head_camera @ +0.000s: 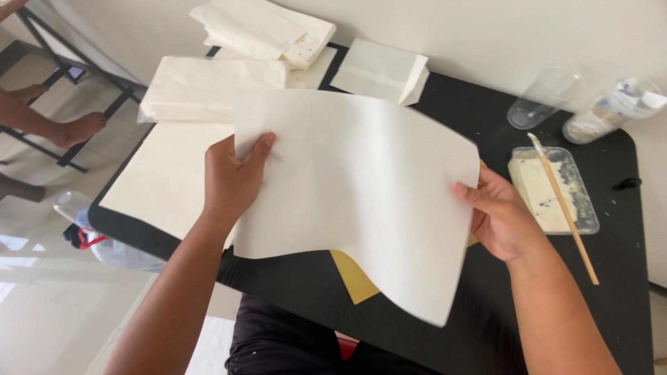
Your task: The person applies glue to the edges of a folded white paper box using a brush, then folds and presses the flaps to seal the box. They place the finished box aside and begin folding a new sheet of white paper over a yellow template.
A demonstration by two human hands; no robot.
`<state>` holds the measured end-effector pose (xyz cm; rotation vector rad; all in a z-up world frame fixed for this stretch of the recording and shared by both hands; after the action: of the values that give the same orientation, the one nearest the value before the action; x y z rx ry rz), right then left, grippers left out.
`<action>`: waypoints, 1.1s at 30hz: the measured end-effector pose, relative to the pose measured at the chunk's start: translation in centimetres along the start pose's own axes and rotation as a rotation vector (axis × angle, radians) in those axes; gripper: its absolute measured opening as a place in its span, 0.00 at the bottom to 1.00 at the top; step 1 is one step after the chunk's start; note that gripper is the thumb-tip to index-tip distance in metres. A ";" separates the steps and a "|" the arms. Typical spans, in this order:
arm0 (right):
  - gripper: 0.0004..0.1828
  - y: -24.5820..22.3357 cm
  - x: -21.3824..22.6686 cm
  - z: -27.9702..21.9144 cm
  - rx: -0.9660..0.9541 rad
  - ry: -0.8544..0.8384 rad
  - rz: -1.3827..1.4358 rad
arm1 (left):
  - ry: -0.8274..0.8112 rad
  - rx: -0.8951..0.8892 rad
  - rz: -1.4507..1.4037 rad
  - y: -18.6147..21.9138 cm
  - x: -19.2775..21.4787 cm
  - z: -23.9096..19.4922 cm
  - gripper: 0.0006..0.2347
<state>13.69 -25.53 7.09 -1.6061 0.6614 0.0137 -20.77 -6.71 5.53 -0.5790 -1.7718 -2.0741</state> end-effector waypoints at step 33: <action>0.17 -2.4 3.7 -5.3 0.239 0.337 -0.265 | -1.010 -0.277 -0.196 21.8 -17.1 -12.4 0.23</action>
<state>15.81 -31.85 8.71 -1.4631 0.6735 -0.5222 4.02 -22.29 13.43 -1.8506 -2.0474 -2.3687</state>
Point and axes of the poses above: each hand's wrist, its own z-axis towards the middle knuckle, its own x-axis out of the back of the hand, y = z × x, the point moved 6 cm from there along z, towards the middle knuckle, and after that the axes turned 9 degrees about z, right-handed, at the moved point
